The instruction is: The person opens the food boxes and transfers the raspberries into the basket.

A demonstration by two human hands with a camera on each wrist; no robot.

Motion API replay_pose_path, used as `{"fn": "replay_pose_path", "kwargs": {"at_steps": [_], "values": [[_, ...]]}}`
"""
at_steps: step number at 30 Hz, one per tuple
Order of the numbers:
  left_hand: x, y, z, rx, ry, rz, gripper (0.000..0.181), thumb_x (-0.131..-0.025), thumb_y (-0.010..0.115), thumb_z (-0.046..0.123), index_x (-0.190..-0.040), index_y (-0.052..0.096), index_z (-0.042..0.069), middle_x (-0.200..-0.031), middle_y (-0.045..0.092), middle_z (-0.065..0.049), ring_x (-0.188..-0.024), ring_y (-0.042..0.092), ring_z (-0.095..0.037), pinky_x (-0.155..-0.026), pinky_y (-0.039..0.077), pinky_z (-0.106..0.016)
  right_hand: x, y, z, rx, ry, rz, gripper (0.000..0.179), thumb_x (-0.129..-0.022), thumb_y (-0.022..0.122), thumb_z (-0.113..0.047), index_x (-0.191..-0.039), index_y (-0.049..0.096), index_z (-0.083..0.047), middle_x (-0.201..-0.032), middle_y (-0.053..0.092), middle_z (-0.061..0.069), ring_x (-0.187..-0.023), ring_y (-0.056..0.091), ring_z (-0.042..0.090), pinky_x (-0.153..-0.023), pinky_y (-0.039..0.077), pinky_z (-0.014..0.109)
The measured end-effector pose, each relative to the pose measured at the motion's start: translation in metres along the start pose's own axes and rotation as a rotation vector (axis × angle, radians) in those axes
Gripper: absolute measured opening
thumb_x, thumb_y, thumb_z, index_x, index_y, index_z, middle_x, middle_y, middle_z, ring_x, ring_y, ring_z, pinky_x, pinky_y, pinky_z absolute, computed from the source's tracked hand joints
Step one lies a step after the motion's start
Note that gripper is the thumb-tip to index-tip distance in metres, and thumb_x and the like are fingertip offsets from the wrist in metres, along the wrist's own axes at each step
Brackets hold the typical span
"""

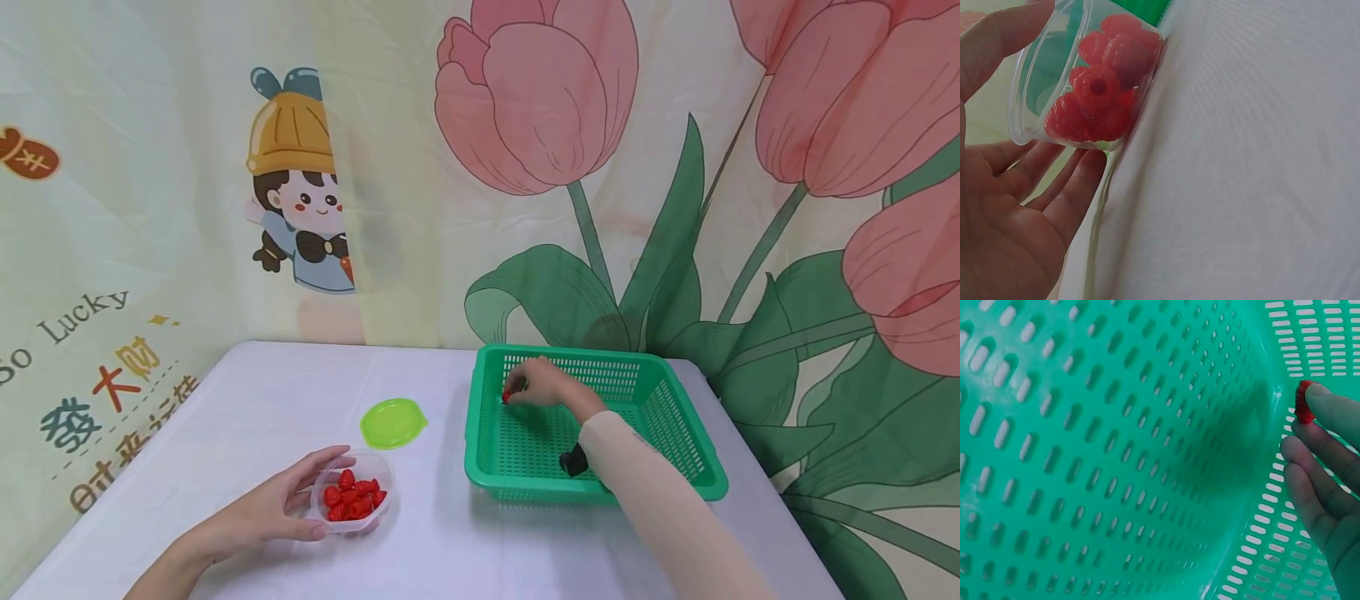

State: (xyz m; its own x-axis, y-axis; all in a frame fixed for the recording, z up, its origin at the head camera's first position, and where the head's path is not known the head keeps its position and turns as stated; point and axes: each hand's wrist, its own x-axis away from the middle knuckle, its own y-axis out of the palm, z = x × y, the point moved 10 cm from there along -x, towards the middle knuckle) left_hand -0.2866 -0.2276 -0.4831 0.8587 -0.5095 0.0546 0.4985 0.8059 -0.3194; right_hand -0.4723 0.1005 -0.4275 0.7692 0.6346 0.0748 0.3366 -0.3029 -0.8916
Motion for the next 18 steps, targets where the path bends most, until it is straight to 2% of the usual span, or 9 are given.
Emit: {"fn": "replay_pose_path", "kwargs": {"at_steps": [6, 18], "values": [[0.002, -0.001, 0.002, -0.016, 0.022, 0.005, 0.094, -0.089, 0.086, 0.016, -0.166, 0.031, 0.018, -0.167, 0.04, -0.011, -0.155, 0.028, -0.041, -0.109, 0.037, -0.01, -0.003, 0.009, 0.005, 0.03, 0.009, -0.038, 0.012, -0.1, 0.077, -0.017, -0.112, 0.079, -0.014, -0.103, 0.075, -0.006, -0.096, 0.067, 0.011, -0.09, 0.059, 0.033], [0.0, 0.0, 0.0, -0.008, 0.019, 0.001, 0.095, -0.089, 0.086, 0.016, -0.166, 0.03, 0.018, -0.168, 0.039, -0.011, -0.157, 0.025, -0.046, -0.108, 0.037, -0.009, -0.003, 0.017, 0.005, 0.044, 0.034, -0.089, 0.014, -0.098, 0.078, -0.015, -0.112, 0.079, -0.013, -0.102, 0.075, -0.004, -0.094, 0.066, 0.013, -0.092, 0.06, 0.036]]}}
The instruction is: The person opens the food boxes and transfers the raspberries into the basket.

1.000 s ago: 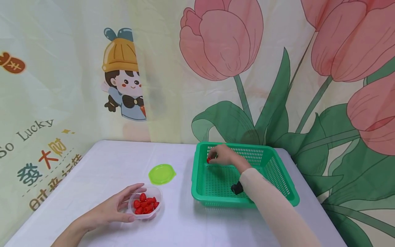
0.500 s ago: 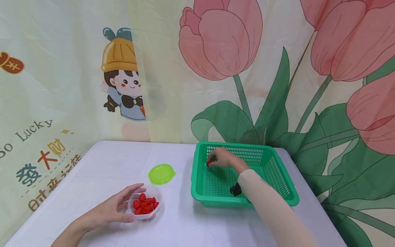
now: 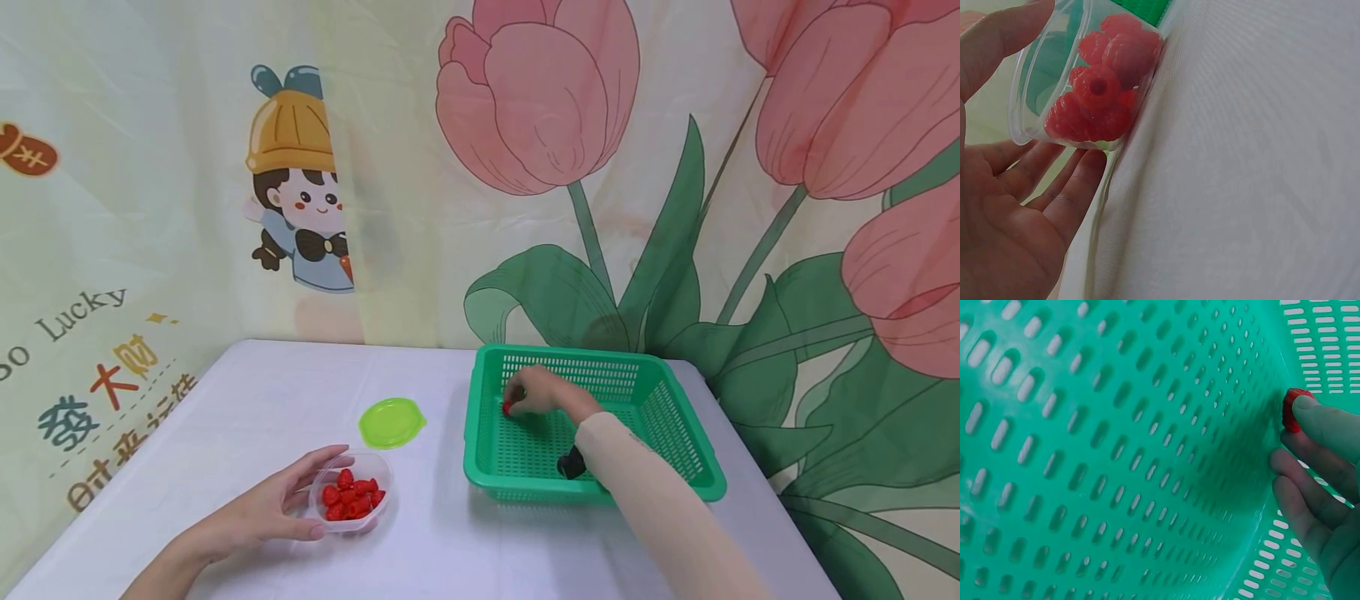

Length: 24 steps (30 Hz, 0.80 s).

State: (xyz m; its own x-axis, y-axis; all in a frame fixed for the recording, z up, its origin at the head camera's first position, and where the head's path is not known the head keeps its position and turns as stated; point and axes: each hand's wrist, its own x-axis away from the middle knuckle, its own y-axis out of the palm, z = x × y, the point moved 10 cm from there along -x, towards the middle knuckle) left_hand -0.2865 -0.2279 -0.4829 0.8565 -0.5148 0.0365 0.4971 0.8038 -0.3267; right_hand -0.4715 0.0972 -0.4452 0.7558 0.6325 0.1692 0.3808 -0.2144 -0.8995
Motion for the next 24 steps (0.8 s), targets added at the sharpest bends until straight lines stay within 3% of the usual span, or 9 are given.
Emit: {"fn": "replay_pose_path", "kwargs": {"at_steps": [6, 13, 19, 24], "values": [[0.0, 0.0, 0.0, 0.0, -0.001, -0.004, 0.095, -0.09, 0.086, 0.016, -0.166, 0.03, 0.018, -0.168, 0.038, -0.012, -0.155, 0.03, -0.037, -0.108, 0.037, -0.009, 0.0001, 0.0025, -0.0006, -0.001, -0.002, -0.009, 0.014, -0.098, 0.079, -0.014, -0.112, 0.079, -0.012, -0.102, 0.074, -0.003, -0.093, 0.065, 0.014, -0.089, 0.06, 0.035], [0.0004, 0.0001, 0.0008, 0.0, -0.001, -0.002, 0.095, -0.089, 0.086, 0.016, -0.166, 0.031, 0.017, -0.167, 0.039, -0.013, -0.156, 0.027, -0.042, -0.108, 0.037, -0.009, 0.0011, 0.0036, -0.0004, -0.001, 0.006, -0.023, 0.015, -0.098, 0.079, -0.014, -0.113, 0.079, -0.012, -0.102, 0.074, -0.004, -0.093, 0.065, 0.013, -0.088, 0.06, 0.034], [0.0011, 0.0001, 0.0001, -0.003, -0.003, -0.005, 0.092, -0.09, 0.085, 0.017, -0.166, 0.032, 0.021, -0.167, 0.04, -0.011, -0.154, 0.031, -0.036, -0.109, 0.038, -0.01, 0.0027, 0.0036, -0.0023, -0.011, 0.003, -0.033, 0.02, -0.097, 0.078, -0.012, -0.117, 0.078, -0.01, -0.106, 0.075, 0.0, -0.096, 0.066, 0.014, -0.088, 0.06, 0.035], [0.0013, 0.0005, 0.0006, 0.002, -0.001, -0.007, 0.092, -0.091, 0.085, 0.016, -0.166, 0.032, 0.022, -0.167, 0.039, -0.011, -0.156, 0.029, -0.04, -0.109, 0.038, -0.011, 0.0056, 0.0012, -0.005, -0.017, -0.01, -0.038, 0.023, -0.097, 0.079, -0.01, -0.12, 0.077, -0.009, -0.11, 0.076, 0.004, -0.099, 0.068, 0.015, -0.088, 0.06, 0.035]]}}
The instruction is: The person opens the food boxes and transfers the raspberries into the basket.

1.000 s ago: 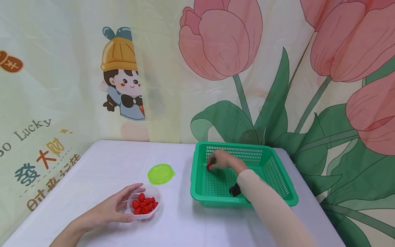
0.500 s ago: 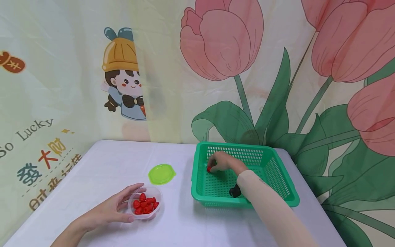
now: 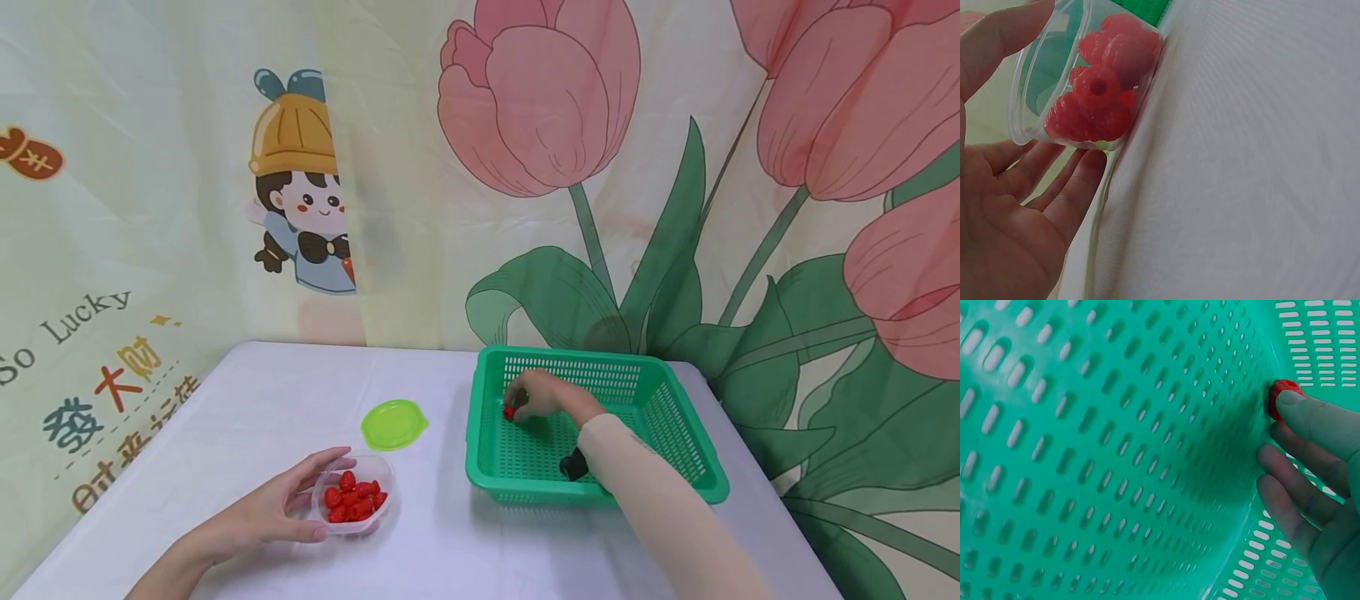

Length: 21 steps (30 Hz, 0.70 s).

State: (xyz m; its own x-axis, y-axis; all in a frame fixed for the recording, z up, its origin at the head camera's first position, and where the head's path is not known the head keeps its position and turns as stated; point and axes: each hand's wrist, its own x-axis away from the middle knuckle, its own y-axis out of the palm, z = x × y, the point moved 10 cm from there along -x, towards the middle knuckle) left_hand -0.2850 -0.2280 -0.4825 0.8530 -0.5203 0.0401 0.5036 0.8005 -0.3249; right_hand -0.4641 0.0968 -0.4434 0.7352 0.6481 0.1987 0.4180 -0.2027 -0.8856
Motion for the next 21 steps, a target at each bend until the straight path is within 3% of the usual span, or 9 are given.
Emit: {"fn": "replay_pose_path", "kwargs": {"at_steps": [9, 17, 21], "values": [[-0.002, 0.001, -0.001, 0.009, -0.001, -0.004, 0.093, -0.09, 0.085, 0.016, -0.166, 0.032, 0.022, -0.167, 0.039, -0.012, -0.158, 0.026, -0.044, -0.108, 0.039, -0.011, 0.012, -0.012, -0.003, 0.001, -0.007, 0.007, 0.032, -0.097, 0.079, -0.011, -0.128, 0.074, -0.008, -0.115, 0.075, 0.005, -0.103, 0.069, 0.02, -0.089, 0.06, 0.038], [-0.001, 0.0, -0.002, 0.009, -0.013, 0.002, 0.092, -0.09, 0.085, 0.017, -0.166, 0.032, 0.021, -0.167, 0.039, -0.012, -0.157, 0.028, -0.045, -0.107, 0.039, -0.01, 0.03, -0.042, -0.029, 0.012, -0.084, 0.057, 0.035, -0.099, 0.076, -0.01, -0.133, 0.071, -0.005, -0.125, 0.073, 0.014, -0.111, 0.071, 0.029, -0.094, 0.059, 0.041], [-0.001, 0.0, -0.001, -0.006, -0.008, 0.003, 0.093, -0.09, 0.085, 0.017, -0.166, 0.031, 0.02, -0.167, 0.04, -0.011, -0.156, 0.034, -0.031, -0.107, 0.039, -0.01, 0.038, -0.054, -0.045, 0.017, -0.136, 0.096, 0.032, -0.099, 0.075, -0.012, -0.132, 0.073, -0.009, -0.125, 0.074, 0.008, -0.109, 0.073, 0.026, -0.093, 0.06, 0.037]]}}
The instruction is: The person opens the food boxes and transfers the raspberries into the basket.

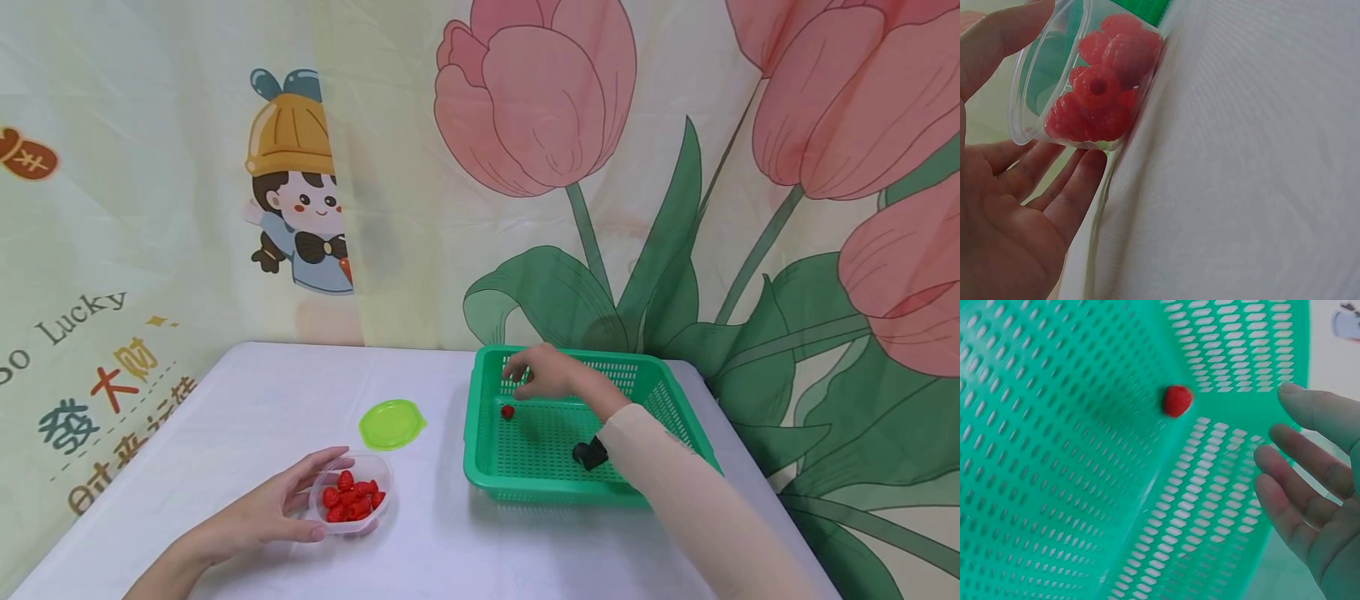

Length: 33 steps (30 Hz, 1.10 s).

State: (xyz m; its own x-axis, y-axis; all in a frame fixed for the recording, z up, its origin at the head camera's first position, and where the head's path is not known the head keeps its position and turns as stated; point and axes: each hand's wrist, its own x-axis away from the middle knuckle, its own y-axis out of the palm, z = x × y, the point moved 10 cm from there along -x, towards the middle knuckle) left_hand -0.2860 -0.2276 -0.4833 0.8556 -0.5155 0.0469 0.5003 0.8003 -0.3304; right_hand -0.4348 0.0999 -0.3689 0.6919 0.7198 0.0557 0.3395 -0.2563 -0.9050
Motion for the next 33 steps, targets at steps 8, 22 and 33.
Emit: {"fn": "replay_pose_path", "kwargs": {"at_steps": [8, 22, 33], "values": [[0.0, -0.002, 0.003, -0.001, 0.012, 0.001, 0.095, -0.09, 0.086, 0.016, -0.167, 0.03, 0.017, -0.168, 0.039, -0.011, -0.156, 0.035, -0.026, -0.108, 0.039, -0.011, 0.005, -0.013, -0.05, -0.052, -0.127, 0.068, 0.029, -0.098, 0.074, -0.008, -0.127, 0.074, -0.005, -0.125, 0.074, 0.011, -0.098, 0.074, 0.017, -0.09, 0.06, 0.032], [-0.001, 0.0, -0.001, 0.017, -0.006, -0.008, 0.095, -0.09, 0.085, 0.016, -0.167, 0.03, 0.019, -0.169, 0.037, -0.011, -0.157, 0.027, -0.043, -0.108, 0.039, -0.01, -0.007, 0.008, -0.107, -0.127, -0.156, 0.058, 0.029, -0.096, 0.079, -0.009, -0.124, 0.075, -0.012, -0.119, 0.074, -0.001, -0.096, 0.072, 0.014, -0.083, 0.06, 0.025], [0.0, -0.001, -0.003, 0.024, -0.02, -0.009, 0.094, -0.091, 0.084, 0.017, -0.167, 0.03, 0.023, -0.169, 0.036, -0.01, -0.157, 0.028, -0.04, -0.108, 0.039, -0.01, -0.018, 0.031, -0.132, -0.143, -0.193, 0.035, 0.029, -0.096, 0.08, -0.01, -0.124, 0.075, -0.011, -0.119, 0.075, 0.0, -0.099, 0.073, 0.017, -0.09, 0.061, 0.034]]}}
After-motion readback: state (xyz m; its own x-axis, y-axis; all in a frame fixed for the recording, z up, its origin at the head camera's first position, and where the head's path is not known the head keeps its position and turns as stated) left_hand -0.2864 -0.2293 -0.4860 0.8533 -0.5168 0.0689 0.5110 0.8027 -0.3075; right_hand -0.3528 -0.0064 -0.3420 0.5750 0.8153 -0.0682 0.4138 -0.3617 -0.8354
